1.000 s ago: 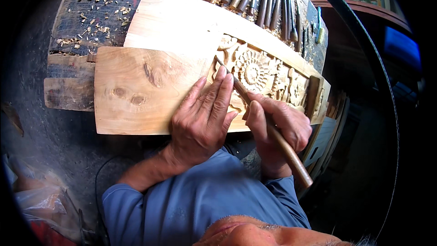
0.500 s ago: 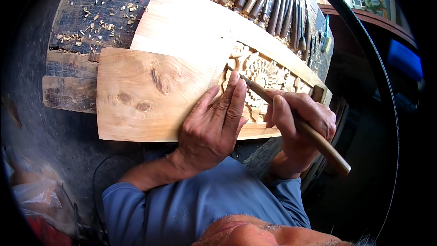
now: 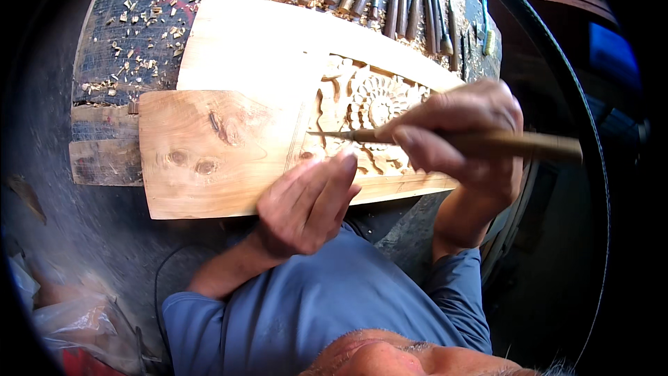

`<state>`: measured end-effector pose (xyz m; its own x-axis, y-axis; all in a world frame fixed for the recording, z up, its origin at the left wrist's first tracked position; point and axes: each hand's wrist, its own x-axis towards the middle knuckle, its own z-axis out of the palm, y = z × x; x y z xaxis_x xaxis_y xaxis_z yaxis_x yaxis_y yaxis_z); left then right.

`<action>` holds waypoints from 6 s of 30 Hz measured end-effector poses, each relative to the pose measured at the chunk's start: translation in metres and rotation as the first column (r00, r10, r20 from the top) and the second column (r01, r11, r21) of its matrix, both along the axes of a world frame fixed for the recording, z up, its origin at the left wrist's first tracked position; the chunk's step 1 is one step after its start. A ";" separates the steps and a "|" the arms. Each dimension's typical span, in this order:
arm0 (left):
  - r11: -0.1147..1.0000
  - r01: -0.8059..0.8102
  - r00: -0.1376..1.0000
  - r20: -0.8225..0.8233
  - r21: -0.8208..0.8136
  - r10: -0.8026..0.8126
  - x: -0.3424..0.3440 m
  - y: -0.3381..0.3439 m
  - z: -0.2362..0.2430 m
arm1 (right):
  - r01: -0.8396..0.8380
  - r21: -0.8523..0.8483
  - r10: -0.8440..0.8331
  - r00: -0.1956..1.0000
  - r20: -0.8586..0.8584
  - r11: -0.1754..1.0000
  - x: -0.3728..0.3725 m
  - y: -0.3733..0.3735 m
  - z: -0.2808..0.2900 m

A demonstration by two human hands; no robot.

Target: The person carves a decorative floral and animal pattern into a wooden plank using various wood carving chisels, occasionally using a mallet to tap the tools.

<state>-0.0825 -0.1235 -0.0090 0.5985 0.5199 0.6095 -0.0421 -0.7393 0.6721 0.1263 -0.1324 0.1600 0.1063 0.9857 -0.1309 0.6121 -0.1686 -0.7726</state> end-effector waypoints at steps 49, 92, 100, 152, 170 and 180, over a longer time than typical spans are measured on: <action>0.782 0.129 0.985 -0.011 -0.609 -0.171 0.035 0.092 0.023 | 0.322 0.143 -0.112 0.657 -0.745 0.936 -0.009 0.075 -0.060; 0.909 -0.076 0.995 -0.083 -0.410 0.046 0.032 0.095 0.003 | 0.190 -0.053 -0.131 0.427 -0.895 0.980 -0.023 0.109 -0.129; 0.963 -0.179 0.969 -0.207 -0.199 0.137 0.036 0.098 0.007 | 0.218 -0.144 -0.220 0.382 -0.897 0.965 -0.020 0.116 -0.141; 0.993 -0.114 0.951 -0.293 -0.043 0.096 0.031 0.100 0.007 | 0.475 -0.076 -0.301 0.417 -0.858 0.877 -0.029 0.102 -0.161; 0.956 -0.136 0.960 -0.273 -0.260 0.063 0.039 0.095 0.014 | 0.452 0.022 -0.194 0.426 -0.884 0.892 -0.007 0.108 -0.162; 0.978 -0.130 0.940 -0.335 -0.161 0.070 0.041 0.095 0.012 | 0.502 0.015 -0.220 0.406 -0.887 0.865 -0.006 0.101 -0.167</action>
